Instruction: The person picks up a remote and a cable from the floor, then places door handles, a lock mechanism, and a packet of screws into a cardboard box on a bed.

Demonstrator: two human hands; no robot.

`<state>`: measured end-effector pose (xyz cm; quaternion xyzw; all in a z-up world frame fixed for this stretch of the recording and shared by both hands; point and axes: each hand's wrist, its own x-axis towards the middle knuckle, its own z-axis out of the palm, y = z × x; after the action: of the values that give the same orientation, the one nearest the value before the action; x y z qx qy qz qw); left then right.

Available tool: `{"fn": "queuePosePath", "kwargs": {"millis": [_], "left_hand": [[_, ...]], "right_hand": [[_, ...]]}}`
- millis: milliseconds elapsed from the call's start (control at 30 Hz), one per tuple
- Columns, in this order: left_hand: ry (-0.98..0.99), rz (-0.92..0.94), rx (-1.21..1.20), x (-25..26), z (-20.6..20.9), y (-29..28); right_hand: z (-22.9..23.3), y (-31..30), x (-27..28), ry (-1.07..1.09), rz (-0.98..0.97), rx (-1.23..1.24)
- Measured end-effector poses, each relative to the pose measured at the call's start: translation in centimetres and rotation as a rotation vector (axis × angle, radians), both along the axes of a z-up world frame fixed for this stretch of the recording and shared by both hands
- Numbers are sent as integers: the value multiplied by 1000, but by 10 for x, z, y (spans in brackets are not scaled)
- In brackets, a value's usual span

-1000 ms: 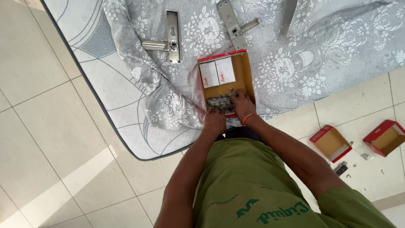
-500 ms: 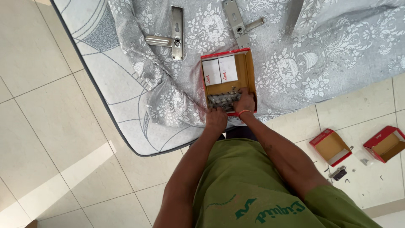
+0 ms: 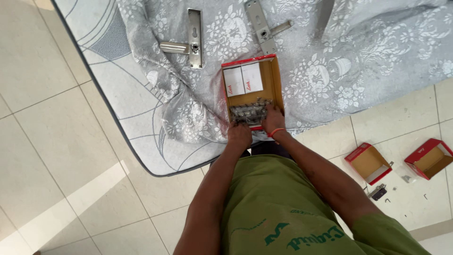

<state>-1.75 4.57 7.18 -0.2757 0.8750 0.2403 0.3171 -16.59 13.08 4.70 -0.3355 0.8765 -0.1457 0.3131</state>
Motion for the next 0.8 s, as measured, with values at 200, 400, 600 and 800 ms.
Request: {"fn": "queuePosePath", "kwargs": {"millis": [200, 400, 600, 800], "left_hand": [[-112, -27, 123, -9, 19, -13], [70, 56, 69, -4, 31, -16], [337, 113, 3, -10, 38, -23], [147, 15, 56, -11, 4, -24]], "right_hand": [[49, -11, 1, 13, 131, 16], [27, -13, 4, -21, 163, 32], [38, -8, -8, 29, 414, -116], [42, -13, 16, -31, 434, -125]]}}
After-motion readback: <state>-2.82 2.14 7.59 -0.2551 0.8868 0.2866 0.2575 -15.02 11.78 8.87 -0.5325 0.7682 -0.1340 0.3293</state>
